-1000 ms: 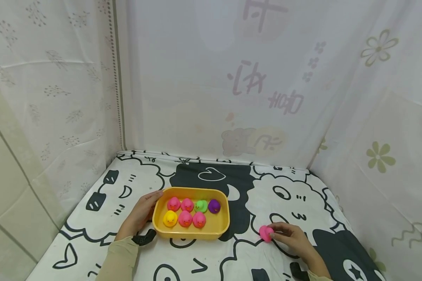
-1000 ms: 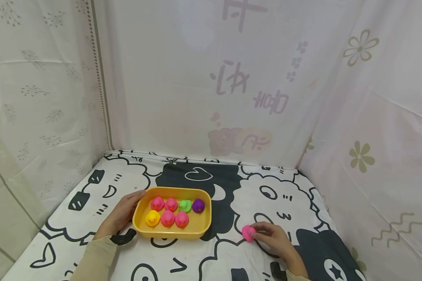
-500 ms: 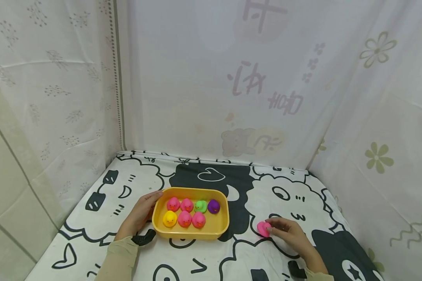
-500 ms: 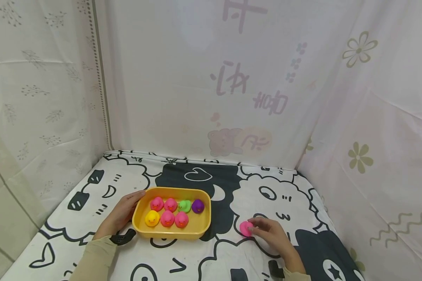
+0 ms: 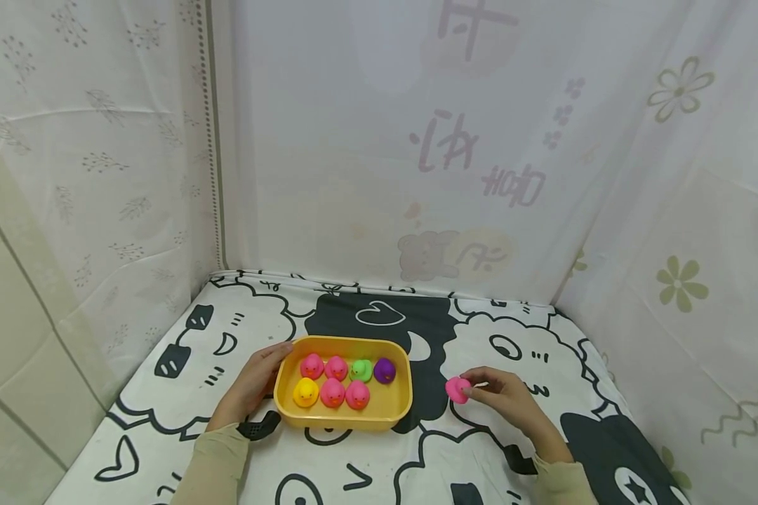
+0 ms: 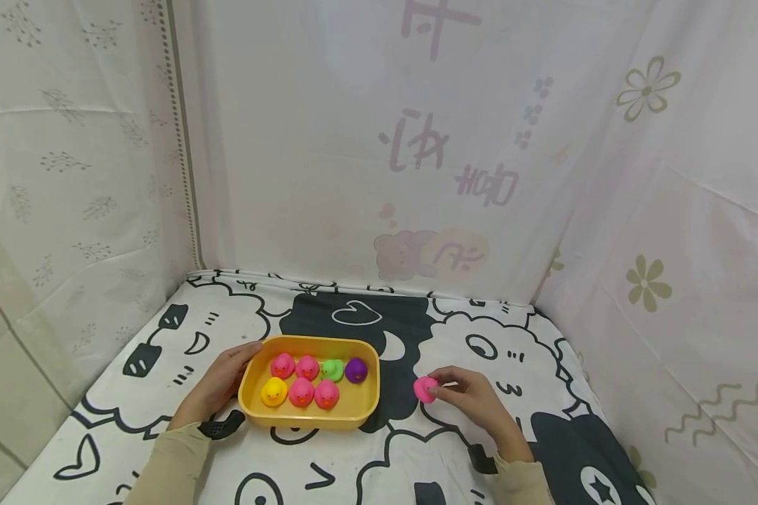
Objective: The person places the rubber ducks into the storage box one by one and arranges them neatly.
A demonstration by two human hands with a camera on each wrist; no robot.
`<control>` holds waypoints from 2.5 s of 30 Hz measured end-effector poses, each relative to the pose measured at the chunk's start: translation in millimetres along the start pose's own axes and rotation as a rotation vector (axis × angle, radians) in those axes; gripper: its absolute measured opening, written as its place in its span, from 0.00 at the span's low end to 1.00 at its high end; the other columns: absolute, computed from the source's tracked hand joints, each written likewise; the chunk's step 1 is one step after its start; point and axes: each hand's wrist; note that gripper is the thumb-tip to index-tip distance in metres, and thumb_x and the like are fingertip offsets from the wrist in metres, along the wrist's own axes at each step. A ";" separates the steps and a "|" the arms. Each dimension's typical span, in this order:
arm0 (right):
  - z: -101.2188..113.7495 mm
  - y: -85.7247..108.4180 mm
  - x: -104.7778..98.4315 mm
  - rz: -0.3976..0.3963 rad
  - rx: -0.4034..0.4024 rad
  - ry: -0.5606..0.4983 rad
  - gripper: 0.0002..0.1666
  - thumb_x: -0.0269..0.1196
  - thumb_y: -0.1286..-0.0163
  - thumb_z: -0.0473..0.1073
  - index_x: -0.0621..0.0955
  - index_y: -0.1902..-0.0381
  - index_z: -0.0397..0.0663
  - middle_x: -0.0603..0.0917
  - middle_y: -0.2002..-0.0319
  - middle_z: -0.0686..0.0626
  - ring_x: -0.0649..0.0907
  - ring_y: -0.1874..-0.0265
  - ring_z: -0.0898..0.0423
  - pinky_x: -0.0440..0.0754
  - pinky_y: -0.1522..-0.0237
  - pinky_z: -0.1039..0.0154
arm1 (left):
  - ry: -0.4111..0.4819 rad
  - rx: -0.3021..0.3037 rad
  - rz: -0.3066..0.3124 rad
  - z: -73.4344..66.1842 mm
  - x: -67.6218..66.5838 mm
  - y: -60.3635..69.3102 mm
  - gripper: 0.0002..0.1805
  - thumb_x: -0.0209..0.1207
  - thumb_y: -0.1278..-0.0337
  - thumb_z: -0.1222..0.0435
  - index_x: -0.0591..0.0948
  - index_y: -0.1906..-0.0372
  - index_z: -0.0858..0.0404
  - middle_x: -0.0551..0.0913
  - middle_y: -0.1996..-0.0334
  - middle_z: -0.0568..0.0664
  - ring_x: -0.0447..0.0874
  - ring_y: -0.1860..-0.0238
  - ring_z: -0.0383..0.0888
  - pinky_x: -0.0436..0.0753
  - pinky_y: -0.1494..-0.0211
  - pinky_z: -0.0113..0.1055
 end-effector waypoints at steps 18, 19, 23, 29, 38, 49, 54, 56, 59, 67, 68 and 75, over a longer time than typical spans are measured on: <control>62.6 -68.0 41.5 0.268 -0.213 0.016 0.15 0.69 0.32 0.45 0.85 0.48 0.56 0.86 0.54 0.53 0.86 0.53 0.54 0.85 0.50 0.62 | 0.006 -0.011 -0.007 1.0 -0.3 -0.6 0.41 0.55 0.32 0.41 0.67 0.26 0.64 0.70 0.30 0.62 0.80 0.41 0.52 0.83 0.43 0.40; 64.9 -71.4 44.6 0.285 -0.214 0.020 0.15 0.69 0.32 0.45 0.85 0.48 0.55 0.86 0.54 0.54 0.86 0.53 0.55 0.85 0.50 0.63 | 0.004 -0.006 -0.004 1.0 -0.5 -0.6 0.41 0.55 0.32 0.41 0.67 0.26 0.65 0.70 0.30 0.62 0.80 0.41 0.52 0.83 0.43 0.40; 73.7 -83.7 57.3 0.332 -0.226 0.062 0.15 0.70 0.33 0.45 0.86 0.49 0.55 0.86 0.55 0.55 0.85 0.55 0.57 0.86 0.52 0.64 | 0.001 0.007 0.005 1.3 -0.3 -0.4 0.41 0.55 0.32 0.41 0.66 0.26 0.65 0.70 0.30 0.62 0.79 0.40 0.53 0.83 0.42 0.41; 73.8 -96.6 77.9 0.451 -0.245 0.157 0.13 0.71 0.34 0.48 0.86 0.52 0.58 0.85 0.56 0.60 0.85 0.55 0.62 0.84 0.51 0.67 | -0.007 0.011 0.010 0.8 -0.2 0.5 0.41 0.55 0.31 0.41 0.67 0.26 0.65 0.69 0.29 0.62 0.79 0.40 0.53 0.83 0.42 0.40; 74.4 -104.6 94.3 0.589 -0.309 0.360 0.15 0.72 0.36 0.46 0.87 0.51 0.55 0.84 0.58 0.61 0.82 0.57 0.61 0.83 0.52 0.69 | -0.008 0.003 0.001 -1.2 1.0 -0.1 0.43 0.56 0.33 0.40 0.66 0.25 0.65 0.68 0.28 0.62 0.79 0.40 0.53 0.83 0.42 0.40; 82.6 -102.9 98.3 0.610 -0.298 0.523 0.15 0.73 0.37 0.46 0.86 0.52 0.53 0.84 0.59 0.61 0.80 0.60 0.64 0.80 0.51 0.73 | -0.007 -0.015 -0.008 -0.9 1.1 -1.9 0.41 0.56 0.33 0.40 0.68 0.26 0.62 0.70 0.30 0.61 0.81 0.42 0.51 0.83 0.44 0.39; 81.7 -101.3 99.1 0.607 -0.306 0.545 0.16 0.73 0.38 0.47 0.86 0.52 0.53 0.84 0.59 0.62 0.81 0.59 0.64 0.80 0.51 0.74 | 0.000 -0.019 -0.012 1.4 0.8 -2.7 0.40 0.56 0.32 0.41 0.68 0.26 0.63 0.72 0.31 0.61 0.82 0.43 0.51 0.84 0.44 0.40; 80.2 -101.3 99.2 0.603 -0.316 0.545 0.16 0.74 0.38 0.47 0.86 0.53 0.54 0.84 0.59 0.62 0.81 0.59 0.64 0.80 0.51 0.74 | 0.001 -0.012 -0.011 1.9 0.8 -3.2 0.41 0.56 0.33 0.40 0.67 0.26 0.64 0.72 0.31 0.62 0.82 0.43 0.51 0.84 0.44 0.40; 78.3 -101.7 99.1 0.598 -0.325 0.538 0.16 0.74 0.38 0.47 0.86 0.53 0.54 0.84 0.59 0.63 0.81 0.59 0.65 0.80 0.51 0.74 | 0.006 -0.008 -0.013 1.6 1.0 -3.2 0.42 0.57 0.34 0.40 0.68 0.27 0.65 0.72 0.32 0.62 0.82 0.43 0.51 0.84 0.44 0.40; 75.0 -103.3 100.1 0.590 -0.348 0.521 0.17 0.74 0.38 0.47 0.86 0.52 0.54 0.84 0.59 0.63 0.81 0.59 0.65 0.81 0.52 0.74 | 0.000 -0.005 -0.008 1.8 -0.7 -2.7 0.42 0.56 0.33 0.40 0.68 0.26 0.65 0.72 0.31 0.62 0.81 0.42 0.52 0.83 0.43 0.41; 74.4 -103.1 100.3 0.587 -0.350 0.518 0.17 0.74 0.38 0.47 0.86 0.52 0.54 0.84 0.59 0.63 0.81 0.59 0.65 0.81 0.52 0.74 | 0.000 -0.003 -0.006 2.5 -0.9 -2.8 0.42 0.56 0.33 0.40 0.68 0.26 0.65 0.71 0.31 0.62 0.81 0.41 0.52 0.83 0.42 0.41; 69.0 -96.9 98.6 0.514 -0.389 0.436 0.19 0.68 0.32 0.52 0.84 0.47 0.51 0.86 0.54 0.57 0.83 0.54 0.59 0.82 0.49 0.69 | 0.004 -0.019 -0.017 6.8 -0.3 -3.7 0.42 0.57 0.35 0.38 0.69 0.27 0.62 0.71 0.30 0.59 0.80 0.41 0.51 0.83 0.43 0.39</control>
Point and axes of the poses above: each hand's wrist, its own y-axis away from the middle knuckle, its own x-axis out of the palm, z = x × y
